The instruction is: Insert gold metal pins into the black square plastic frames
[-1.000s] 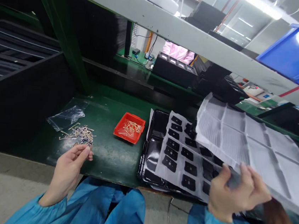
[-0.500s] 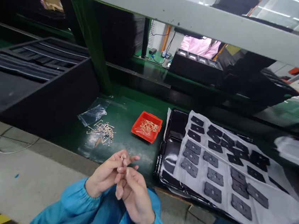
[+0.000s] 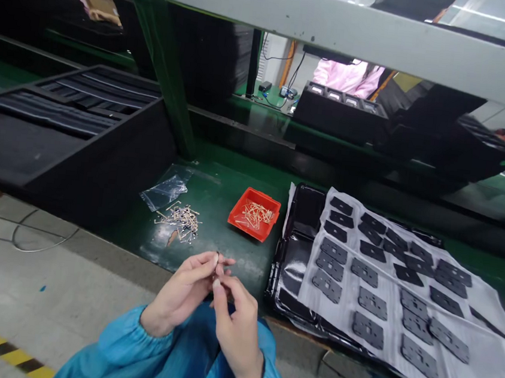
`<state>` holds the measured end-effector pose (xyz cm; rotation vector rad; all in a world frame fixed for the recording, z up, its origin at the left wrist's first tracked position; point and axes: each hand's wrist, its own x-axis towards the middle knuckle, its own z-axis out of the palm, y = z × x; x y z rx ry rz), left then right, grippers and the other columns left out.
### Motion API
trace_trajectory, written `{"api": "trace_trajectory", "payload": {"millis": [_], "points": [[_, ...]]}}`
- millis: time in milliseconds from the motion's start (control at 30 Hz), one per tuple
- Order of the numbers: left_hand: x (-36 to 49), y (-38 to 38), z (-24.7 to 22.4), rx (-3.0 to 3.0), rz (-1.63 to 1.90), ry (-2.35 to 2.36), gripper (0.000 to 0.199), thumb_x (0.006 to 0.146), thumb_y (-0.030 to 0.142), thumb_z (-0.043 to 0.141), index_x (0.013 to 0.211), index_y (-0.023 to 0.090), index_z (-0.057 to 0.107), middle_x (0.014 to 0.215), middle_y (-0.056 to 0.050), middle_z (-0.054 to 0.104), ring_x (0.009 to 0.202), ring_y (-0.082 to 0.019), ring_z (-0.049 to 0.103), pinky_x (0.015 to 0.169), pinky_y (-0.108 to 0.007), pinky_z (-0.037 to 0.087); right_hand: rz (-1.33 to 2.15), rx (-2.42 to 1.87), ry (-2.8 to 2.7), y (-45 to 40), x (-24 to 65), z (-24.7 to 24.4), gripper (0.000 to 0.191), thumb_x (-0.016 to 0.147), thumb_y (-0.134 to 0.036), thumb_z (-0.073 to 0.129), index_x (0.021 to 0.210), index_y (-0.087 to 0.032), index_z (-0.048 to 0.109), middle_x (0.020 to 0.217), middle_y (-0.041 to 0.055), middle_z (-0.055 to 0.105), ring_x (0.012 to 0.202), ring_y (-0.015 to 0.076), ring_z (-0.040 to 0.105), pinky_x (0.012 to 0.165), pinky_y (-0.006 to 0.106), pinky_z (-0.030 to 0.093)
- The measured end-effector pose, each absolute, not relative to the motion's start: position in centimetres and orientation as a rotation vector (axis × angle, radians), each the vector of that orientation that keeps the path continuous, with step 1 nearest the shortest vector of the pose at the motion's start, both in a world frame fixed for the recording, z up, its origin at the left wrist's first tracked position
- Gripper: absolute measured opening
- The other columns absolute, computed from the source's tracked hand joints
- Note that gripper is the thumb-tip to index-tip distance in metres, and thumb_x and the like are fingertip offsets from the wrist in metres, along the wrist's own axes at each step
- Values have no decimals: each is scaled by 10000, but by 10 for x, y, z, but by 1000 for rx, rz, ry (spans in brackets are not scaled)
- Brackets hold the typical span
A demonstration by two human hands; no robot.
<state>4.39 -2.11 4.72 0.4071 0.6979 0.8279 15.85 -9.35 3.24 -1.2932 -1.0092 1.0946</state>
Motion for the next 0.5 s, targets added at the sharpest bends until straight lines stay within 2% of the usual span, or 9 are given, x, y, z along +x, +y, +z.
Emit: {"api": "trace_trajectory", "payload": {"millis": [167, 367, 433, 500], "points": [[46, -24, 54, 470, 933, 816, 319, 706, 380, 929, 859, 134, 796, 764, -50, 724, 705, -145, 654, 648, -238, 535, 894, -1329, -1211, -91, 160, 29, 158, 969, -260, 650, 1080, -244, 761, 1028, 58, 773, 861, 174, 729, 774, 263, 587], [49, -25, 49, 507, 953, 895, 341, 728, 384, 906, 892, 110, 785, 793, -78, 745, 688, -142, 653, 594, -217, 503, 767, -1316, -1307, -86, 157, 30, 169, 993, -222, 588, 1049, -229, 747, 920, 48, 762, 775, 162, 724, 741, 268, 599], [49, -26, 47, 553, 978, 927, 373, 740, 364, 896, 997, 128, 765, 899, -97, 768, 791, -176, 699, 655, -232, 539, 722, -1326, -1321, -84, 156, 33, 175, 996, -221, 569, 1020, -217, 743, 894, 51, 756, 736, 156, 708, 718, 270, 594], [49, -27, 46, 652, 1083, 992, 495, 751, 320, 887, 1193, 200, 702, 1142, -105, 759, 1007, -218, 723, 803, -270, 579, 671, -1344, -1333, -82, 155, 36, 185, 992, -224, 556, 967, -209, 738, 823, 42, 736, 687, 150, 680, 679, 267, 577]]}}
